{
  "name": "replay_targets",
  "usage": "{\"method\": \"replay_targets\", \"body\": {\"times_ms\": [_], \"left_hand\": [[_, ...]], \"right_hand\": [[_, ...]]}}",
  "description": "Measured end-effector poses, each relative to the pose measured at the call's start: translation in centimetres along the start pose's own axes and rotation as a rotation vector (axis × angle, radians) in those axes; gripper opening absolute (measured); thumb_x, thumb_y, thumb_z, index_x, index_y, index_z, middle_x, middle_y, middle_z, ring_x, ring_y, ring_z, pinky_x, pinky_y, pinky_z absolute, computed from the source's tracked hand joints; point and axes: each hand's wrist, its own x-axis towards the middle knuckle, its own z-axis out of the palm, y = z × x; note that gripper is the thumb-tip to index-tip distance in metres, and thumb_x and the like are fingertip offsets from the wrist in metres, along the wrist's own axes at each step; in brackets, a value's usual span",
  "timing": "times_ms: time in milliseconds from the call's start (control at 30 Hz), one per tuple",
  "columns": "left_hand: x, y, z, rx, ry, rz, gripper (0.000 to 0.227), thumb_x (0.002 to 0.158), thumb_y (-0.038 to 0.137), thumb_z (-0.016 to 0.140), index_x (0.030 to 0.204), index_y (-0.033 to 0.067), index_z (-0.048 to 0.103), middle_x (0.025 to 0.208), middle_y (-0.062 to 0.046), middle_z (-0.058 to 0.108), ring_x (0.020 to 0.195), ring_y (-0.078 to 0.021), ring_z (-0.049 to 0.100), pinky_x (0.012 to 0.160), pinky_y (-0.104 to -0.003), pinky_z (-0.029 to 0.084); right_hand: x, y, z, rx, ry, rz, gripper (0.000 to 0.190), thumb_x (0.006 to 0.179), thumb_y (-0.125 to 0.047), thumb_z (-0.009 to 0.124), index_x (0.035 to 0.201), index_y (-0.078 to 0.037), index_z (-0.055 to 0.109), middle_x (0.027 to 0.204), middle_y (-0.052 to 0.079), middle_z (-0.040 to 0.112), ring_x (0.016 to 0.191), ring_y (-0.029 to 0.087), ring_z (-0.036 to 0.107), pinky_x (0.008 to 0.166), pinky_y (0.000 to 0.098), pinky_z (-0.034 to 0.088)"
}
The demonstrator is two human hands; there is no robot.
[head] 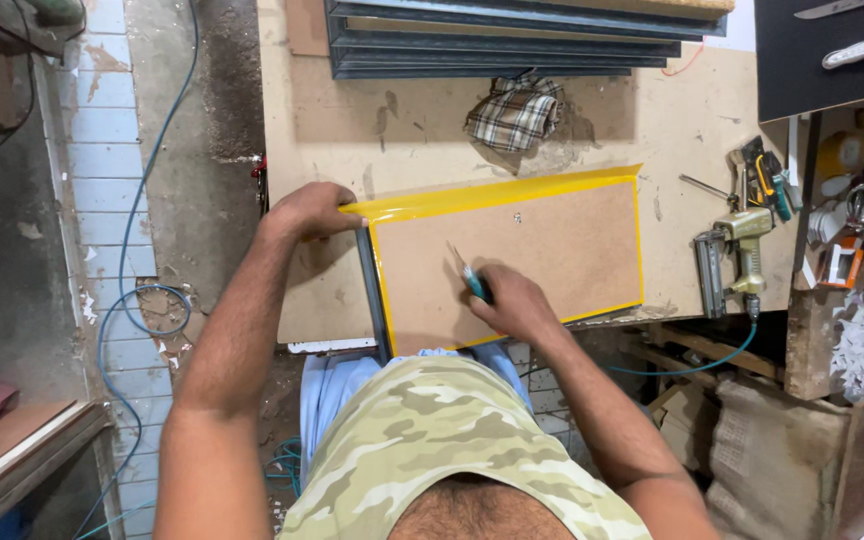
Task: The person assembles a picture frame by attaching a dark frame to a cardboard backing using a nail gun, then applies yellow tape and white corner pieces to the frame edges.
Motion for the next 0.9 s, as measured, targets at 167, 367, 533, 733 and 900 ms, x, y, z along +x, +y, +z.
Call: {"method": "replay_targets", "body": {"times_ms": [167, 367, 533, 733, 900], "left_hand": [[-0.6, 0.3, -0.3, -0.055, -0.029, 0.012, 0.039, 0.087, 0.040, 0.074, 0.113, 0.0113, 0.076, 0.066, -0.011, 0.069, 0.055, -0.0204, 0.063, 0.054, -0.039, 0.052], [-0.8, 0.2, 0.1, -0.050, 0.026, 0.051, 0.040, 0.086, 0.039, 0.074, 0.114, 0.0112, 0.075, 0.068, -0.011, 0.071, 0.056, -0.0200, 0.066, 0.056, -0.037, 0.053], [-0.9, 0.0, 0.1, -0.015, 0.070, 0.096, 0.042, 0.084, 0.040, 0.075, 0.114, 0.0112, 0.076, 0.074, -0.013, 0.075, 0.060, -0.0206, 0.070, 0.063, -0.037, 0.056], [-1.5, 0.9, 0.1, 0.022, 0.089, 0.034, 0.045, 0.084, 0.043, 0.077, 0.116, 0.0125, 0.075, 0.081, -0.009, 0.076, 0.061, -0.0192, 0.071, 0.066, -0.037, 0.058], [-1.2, 0.1, 0.3, 0.286, 0.227, 0.042, 0.035, 0.084, 0.033, 0.077, 0.115, 0.0185, 0.077, 0.097, -0.011, 0.077, 0.083, -0.0250, 0.072, 0.077, -0.041, 0.056]], "right_hand": [[3.7, -7.4, 3.7, 0.215, 0.215, -0.174, 0.035, 0.090, -0.033, 0.062, 0.113, -0.006, 0.064, 0.083, 0.019, 0.070, 0.079, 0.040, 0.069, 0.073, 0.0506, 0.055], [6.4, -10.0, 6.6, 0.094, 0.177, -0.195, 0.037, 0.091, -0.037, 0.066, 0.096, -0.001, 0.067, 0.084, 0.023, 0.069, 0.082, 0.043, 0.068, 0.076, 0.0529, 0.054], [6.5, -10.1, 7.3, 0.104, 0.165, -0.195, 0.034, 0.090, -0.035, 0.064, 0.092, -0.001, 0.069, 0.081, 0.023, 0.069, 0.081, 0.043, 0.068, 0.076, 0.0531, 0.054], [7.0, -10.7, 6.6, 0.112, 0.124, -0.180, 0.036, 0.090, -0.036, 0.064, 0.087, -0.001, 0.069, 0.077, 0.023, 0.070, 0.077, 0.042, 0.069, 0.075, 0.0515, 0.056], [5.9, -10.1, 5.6, 0.064, 0.051, -0.125, 0.037, 0.089, -0.042, 0.065, 0.088, -0.006, 0.070, 0.070, 0.018, 0.073, 0.072, 0.037, 0.072, 0.071, 0.0485, 0.056]]}}
